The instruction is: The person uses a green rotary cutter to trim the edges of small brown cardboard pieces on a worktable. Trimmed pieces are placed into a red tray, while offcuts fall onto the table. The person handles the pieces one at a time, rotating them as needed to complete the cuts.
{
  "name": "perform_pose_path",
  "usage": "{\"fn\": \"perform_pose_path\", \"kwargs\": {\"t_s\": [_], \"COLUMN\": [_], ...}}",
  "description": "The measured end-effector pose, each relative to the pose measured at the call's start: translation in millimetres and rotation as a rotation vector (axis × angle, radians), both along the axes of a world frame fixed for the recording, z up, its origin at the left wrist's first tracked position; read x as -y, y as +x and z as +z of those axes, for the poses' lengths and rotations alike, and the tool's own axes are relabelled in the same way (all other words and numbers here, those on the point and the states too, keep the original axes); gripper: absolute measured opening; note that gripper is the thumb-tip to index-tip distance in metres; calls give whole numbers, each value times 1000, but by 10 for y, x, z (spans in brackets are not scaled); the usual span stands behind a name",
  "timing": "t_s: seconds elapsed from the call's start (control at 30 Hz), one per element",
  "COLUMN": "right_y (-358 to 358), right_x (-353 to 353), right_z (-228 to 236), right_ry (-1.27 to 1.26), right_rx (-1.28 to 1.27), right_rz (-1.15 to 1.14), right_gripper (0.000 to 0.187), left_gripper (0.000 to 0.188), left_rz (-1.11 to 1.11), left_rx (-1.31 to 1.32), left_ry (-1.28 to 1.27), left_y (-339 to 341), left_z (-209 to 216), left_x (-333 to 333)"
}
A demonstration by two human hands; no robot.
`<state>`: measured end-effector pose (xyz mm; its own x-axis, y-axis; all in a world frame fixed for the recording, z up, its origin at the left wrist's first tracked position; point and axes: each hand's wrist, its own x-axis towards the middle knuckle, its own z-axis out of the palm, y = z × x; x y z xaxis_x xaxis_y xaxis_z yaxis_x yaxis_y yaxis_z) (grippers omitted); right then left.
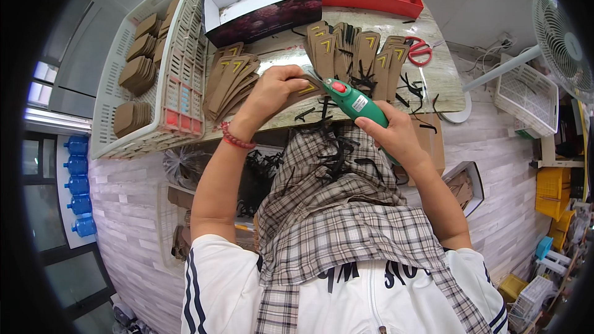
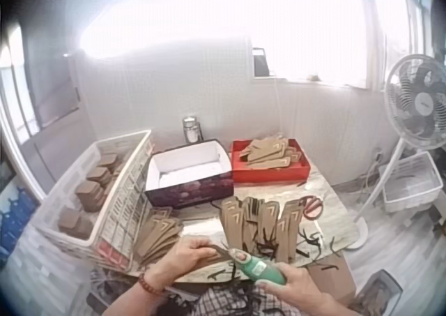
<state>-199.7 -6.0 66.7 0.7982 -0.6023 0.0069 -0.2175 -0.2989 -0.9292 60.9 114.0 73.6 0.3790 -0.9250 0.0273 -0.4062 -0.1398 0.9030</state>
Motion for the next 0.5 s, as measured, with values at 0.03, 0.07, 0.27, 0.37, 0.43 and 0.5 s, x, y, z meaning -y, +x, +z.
{"fn": "perform_pose_path", "kwargs": {"t_s": [0.03,0.07,0.27,0.37,0.43,0.5], "right_y": [-13,-50,-197,-207,-213,-242], "right_x": [-2,-11,24,4,-1,5], "right_z": [4,7,-84,-177,-175,-162], "right_ry": [62,123,175,191,190,195], "right_rx": [-4,-8,23,77,58,46], "right_rz": [-30,-62,-190,-213,-219,-245], "right_gripper": [40,38,34,33,33,33], "left_gripper": [18,19,15,25,32,42], "left_rz": [-8,60,560,504,496,494], "left_rx": [47,-19,1158,890,889,893], "left_ry": [-3,-2,-87,-233,-275,-221], "left_y": [41,130,725,411,192,35], "left_z": [11,80,-84,-398,-604,-758], "left_x": [-17,-83,-345,192,563,895]}}
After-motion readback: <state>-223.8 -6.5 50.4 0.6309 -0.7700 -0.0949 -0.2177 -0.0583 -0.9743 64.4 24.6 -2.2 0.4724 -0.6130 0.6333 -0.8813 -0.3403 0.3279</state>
